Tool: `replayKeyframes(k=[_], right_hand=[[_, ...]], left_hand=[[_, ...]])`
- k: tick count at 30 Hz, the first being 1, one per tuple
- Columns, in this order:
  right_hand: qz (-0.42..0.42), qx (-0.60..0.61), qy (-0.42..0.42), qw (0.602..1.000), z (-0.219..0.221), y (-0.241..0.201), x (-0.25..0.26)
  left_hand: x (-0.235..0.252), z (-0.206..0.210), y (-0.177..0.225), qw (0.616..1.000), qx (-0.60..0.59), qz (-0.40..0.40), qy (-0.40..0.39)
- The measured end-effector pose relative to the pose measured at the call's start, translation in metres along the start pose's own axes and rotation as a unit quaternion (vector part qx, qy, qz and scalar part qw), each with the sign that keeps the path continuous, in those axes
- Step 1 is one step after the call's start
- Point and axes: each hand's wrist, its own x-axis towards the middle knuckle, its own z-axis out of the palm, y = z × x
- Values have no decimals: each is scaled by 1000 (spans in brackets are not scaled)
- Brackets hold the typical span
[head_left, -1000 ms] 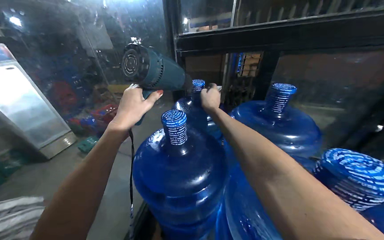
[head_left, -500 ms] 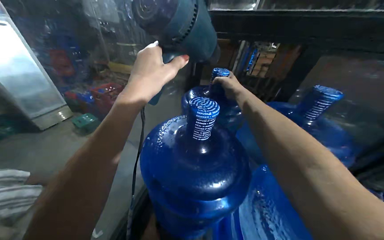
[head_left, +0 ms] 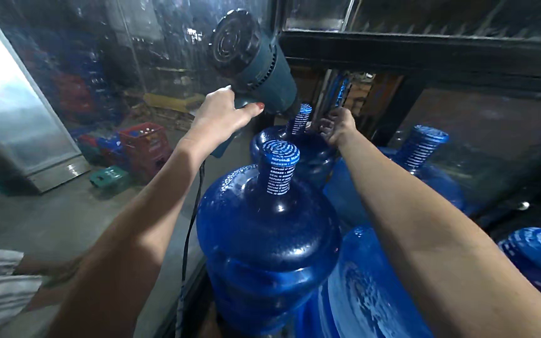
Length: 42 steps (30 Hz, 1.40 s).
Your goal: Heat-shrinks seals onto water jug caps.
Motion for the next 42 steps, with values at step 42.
replayKeyframes(k=[42], right_hand=[[-125, -414, 74, 899, 81, 37, -15]], left_hand=[[-4, -1, 3, 992, 12, 14, 124]])
